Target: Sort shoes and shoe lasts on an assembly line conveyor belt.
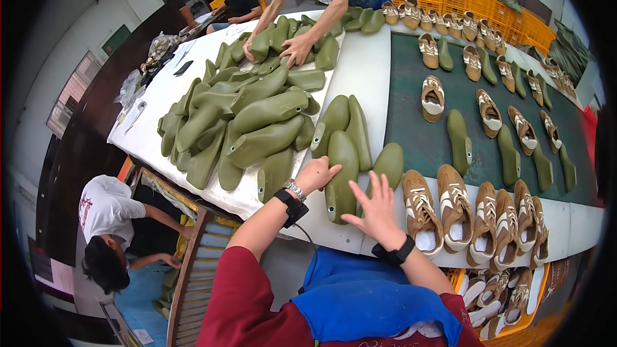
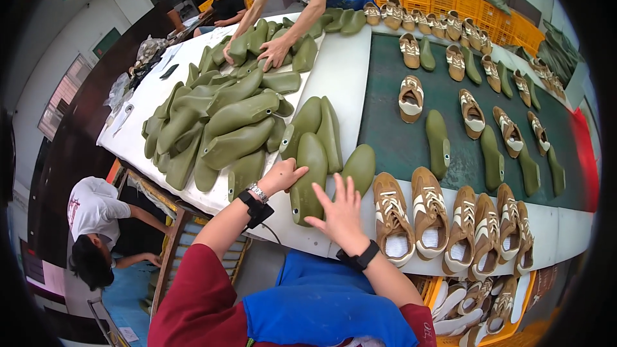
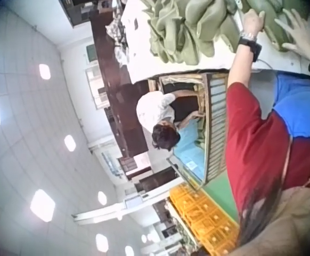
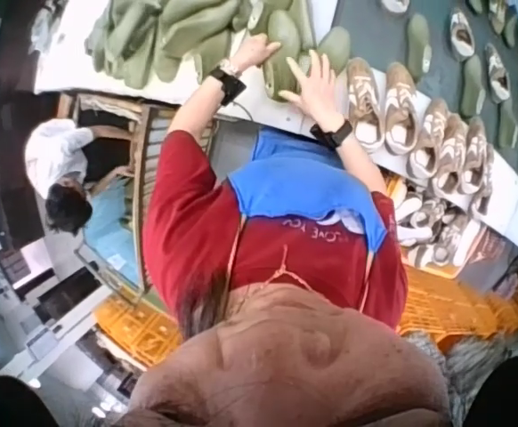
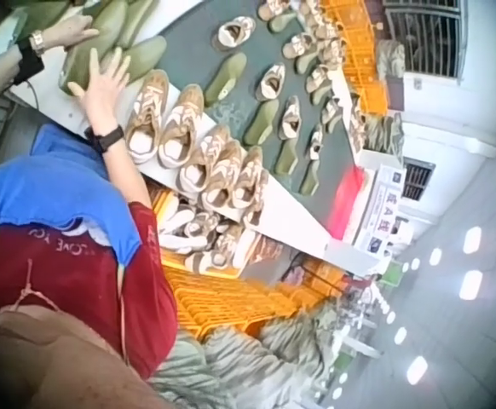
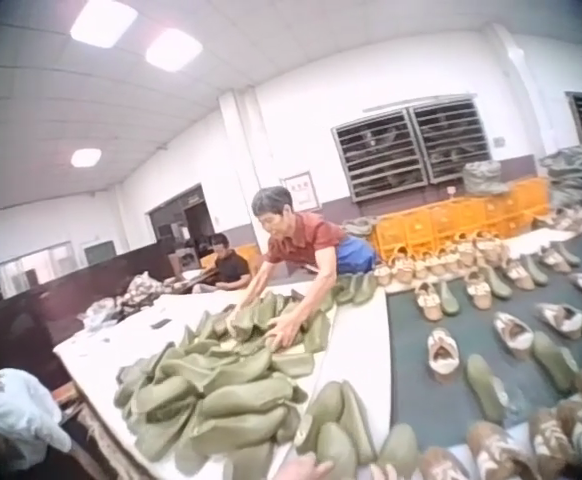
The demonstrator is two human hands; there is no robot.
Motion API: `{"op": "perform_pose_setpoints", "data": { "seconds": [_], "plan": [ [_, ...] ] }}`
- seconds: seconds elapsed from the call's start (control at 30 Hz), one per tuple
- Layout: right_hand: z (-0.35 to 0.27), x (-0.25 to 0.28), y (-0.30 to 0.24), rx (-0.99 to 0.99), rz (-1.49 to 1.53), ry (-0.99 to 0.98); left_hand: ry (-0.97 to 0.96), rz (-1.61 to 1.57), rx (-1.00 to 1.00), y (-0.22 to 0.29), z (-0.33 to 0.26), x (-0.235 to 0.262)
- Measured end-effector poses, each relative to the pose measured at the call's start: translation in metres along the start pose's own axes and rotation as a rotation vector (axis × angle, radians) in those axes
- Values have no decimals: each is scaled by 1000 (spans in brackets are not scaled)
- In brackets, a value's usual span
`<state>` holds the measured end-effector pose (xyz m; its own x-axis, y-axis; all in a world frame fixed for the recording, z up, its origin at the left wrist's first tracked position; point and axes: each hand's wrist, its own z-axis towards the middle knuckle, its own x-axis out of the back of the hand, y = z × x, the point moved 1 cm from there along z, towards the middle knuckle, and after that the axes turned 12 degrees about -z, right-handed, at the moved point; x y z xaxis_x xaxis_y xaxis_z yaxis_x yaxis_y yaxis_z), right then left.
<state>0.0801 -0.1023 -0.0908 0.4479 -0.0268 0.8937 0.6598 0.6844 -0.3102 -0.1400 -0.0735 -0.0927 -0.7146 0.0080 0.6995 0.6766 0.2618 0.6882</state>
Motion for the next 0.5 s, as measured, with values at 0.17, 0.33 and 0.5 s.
{"op": "perform_pose_setpoints", "data": {
  "seconds": [0.17, 0.33, 0.5],
  "plan": [
    [1, -21, -12, 111, -100, 4, 267, 286, -268, -5, 21, 20],
    [-1, -21, -12, 95, -84, 27, 515, 467, -190, 4, 70, 36],
    [-2, -21, -13, 103, -86, 48, 244, 462, -32, -14, 99, 24]
  ]
}}
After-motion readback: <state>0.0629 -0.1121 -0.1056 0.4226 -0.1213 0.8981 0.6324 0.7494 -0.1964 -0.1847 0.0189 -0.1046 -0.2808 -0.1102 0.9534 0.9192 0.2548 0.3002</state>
